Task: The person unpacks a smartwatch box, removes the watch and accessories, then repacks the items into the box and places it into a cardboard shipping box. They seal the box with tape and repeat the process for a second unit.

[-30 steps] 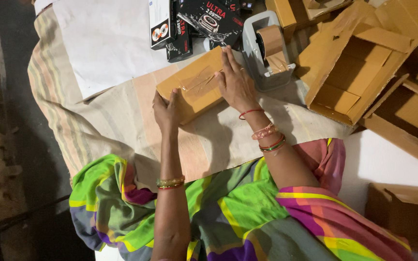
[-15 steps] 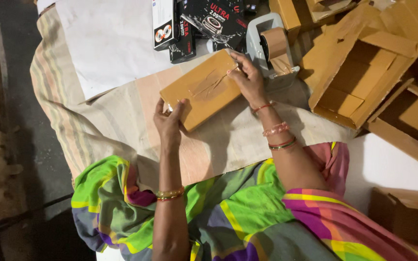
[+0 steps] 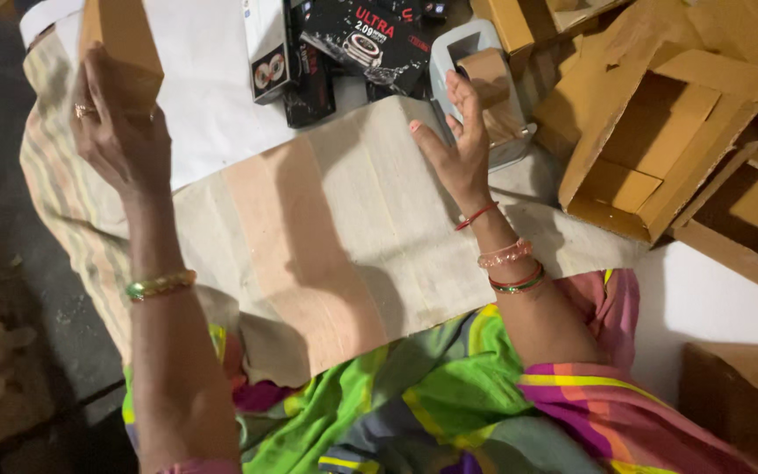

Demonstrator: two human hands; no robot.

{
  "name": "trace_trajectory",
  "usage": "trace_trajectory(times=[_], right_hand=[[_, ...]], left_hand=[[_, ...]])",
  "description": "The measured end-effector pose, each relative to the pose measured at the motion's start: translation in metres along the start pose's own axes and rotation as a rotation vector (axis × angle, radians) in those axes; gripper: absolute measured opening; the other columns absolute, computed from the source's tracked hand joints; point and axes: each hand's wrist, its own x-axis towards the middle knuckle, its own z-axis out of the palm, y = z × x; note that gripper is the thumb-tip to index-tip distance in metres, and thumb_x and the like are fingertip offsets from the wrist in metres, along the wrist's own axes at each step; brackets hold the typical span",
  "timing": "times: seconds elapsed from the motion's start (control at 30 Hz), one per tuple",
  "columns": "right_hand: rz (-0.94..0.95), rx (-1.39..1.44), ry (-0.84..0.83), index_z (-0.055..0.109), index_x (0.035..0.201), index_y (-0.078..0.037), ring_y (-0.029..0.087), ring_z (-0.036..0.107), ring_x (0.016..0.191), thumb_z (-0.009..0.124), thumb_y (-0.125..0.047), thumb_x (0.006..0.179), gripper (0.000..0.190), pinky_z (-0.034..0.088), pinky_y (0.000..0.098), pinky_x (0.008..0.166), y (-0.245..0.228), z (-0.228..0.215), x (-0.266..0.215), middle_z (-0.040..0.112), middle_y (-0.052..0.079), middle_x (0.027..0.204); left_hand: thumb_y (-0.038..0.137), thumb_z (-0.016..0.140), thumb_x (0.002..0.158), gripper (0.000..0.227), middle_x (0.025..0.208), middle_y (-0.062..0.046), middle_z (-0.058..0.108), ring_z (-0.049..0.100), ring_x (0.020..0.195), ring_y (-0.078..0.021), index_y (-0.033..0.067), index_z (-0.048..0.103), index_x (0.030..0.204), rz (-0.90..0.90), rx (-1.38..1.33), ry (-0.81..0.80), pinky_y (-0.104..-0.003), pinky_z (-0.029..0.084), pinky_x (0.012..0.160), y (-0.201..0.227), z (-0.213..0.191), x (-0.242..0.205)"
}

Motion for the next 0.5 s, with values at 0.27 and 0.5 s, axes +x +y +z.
trace_trajectory(times=[0.27, 0.5], right_hand=[[-0.052, -0.193, 0.005, 0.04, 0.158, -0.009, 0.029, 0.051, 0.147, 0.083, -0.018, 0.093, 0.078, 0.047, 0.0454, 0.119, -0.001, 0.004, 0.006, 0.05, 0.013, 0.159], [-0.094, -0.195, -0.033, 0.039, 0.157, -0.007, 0.031, 0.051, 0.148, 0.084, -0.016, 0.093, 0.078, 0.047, 0.0456, 0.12, 0.001, 0.006, 0.009, 0.049, 0.015, 0.159]], left_hand=[[-0.002, 0.077, 0.082, 0.082, 0.155, -0.006, 0.056, 0.054, 0.141, -0.0319, 0.0132, 0.044, 0.156, 0.173, 0.15, -0.235, -0.048, 0.046, 0.119, -0.002, 0.059, 0.021], [0.013, 0.086, 0.076, 0.079, 0.156, -0.013, 0.047, 0.043, 0.144, -0.0349, 0.0202, 0.052, 0.146, -0.097, 0.249, -0.703, -0.056, 0.039, 0.112, 0.048, 0.075, 0.004]])
